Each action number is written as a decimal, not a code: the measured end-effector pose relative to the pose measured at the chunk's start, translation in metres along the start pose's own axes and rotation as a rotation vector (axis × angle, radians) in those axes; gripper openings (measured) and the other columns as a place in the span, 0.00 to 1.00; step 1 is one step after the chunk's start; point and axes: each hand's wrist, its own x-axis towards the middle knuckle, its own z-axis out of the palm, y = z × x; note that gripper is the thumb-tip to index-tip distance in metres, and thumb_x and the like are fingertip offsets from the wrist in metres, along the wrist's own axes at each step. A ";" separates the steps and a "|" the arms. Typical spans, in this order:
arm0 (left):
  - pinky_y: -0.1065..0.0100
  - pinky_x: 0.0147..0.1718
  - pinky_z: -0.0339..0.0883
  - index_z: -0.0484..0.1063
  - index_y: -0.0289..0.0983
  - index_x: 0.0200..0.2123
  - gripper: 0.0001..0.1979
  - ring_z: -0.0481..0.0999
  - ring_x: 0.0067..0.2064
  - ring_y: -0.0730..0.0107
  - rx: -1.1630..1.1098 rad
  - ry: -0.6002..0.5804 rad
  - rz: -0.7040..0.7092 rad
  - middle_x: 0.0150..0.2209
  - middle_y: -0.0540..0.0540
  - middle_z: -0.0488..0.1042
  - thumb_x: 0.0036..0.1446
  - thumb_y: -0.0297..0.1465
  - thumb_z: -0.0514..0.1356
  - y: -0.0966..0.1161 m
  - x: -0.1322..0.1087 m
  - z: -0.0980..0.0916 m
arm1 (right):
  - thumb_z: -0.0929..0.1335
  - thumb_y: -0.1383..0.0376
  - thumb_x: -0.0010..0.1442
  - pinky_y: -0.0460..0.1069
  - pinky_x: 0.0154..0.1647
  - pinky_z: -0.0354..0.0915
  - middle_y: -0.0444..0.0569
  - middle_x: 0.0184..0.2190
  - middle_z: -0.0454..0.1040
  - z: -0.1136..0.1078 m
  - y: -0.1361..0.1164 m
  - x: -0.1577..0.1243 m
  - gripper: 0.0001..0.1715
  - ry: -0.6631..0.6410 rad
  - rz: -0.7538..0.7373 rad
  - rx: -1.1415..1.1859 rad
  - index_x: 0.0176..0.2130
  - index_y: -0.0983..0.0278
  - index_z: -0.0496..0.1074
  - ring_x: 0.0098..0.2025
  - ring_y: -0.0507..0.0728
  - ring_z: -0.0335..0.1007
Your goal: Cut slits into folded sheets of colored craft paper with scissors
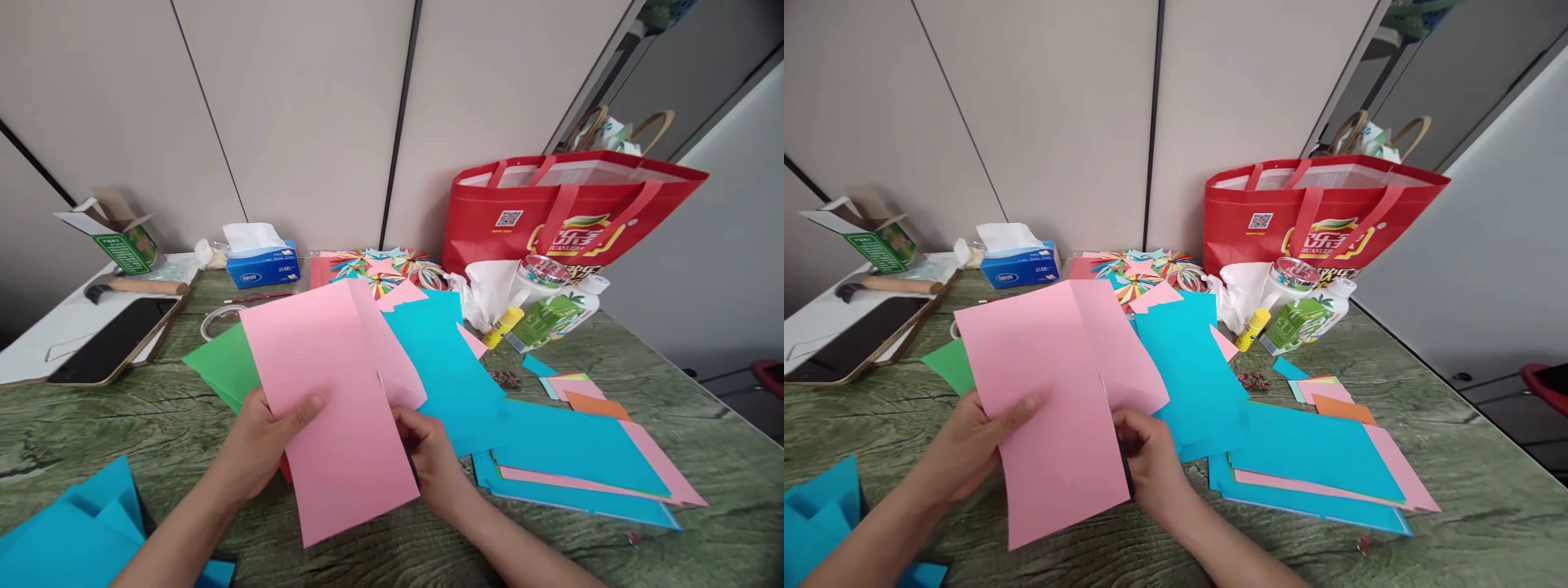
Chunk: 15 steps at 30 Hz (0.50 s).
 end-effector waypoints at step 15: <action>0.68 0.29 0.70 0.72 0.38 0.35 0.10 0.75 0.30 0.68 -0.019 -0.073 -0.102 0.33 0.48 0.78 0.46 0.32 0.63 -0.001 0.000 0.007 | 0.74 0.75 0.40 0.44 0.33 0.63 0.43 0.30 0.74 -0.004 -0.002 0.002 0.18 -0.147 -0.076 0.135 0.34 0.61 0.71 0.32 0.52 0.69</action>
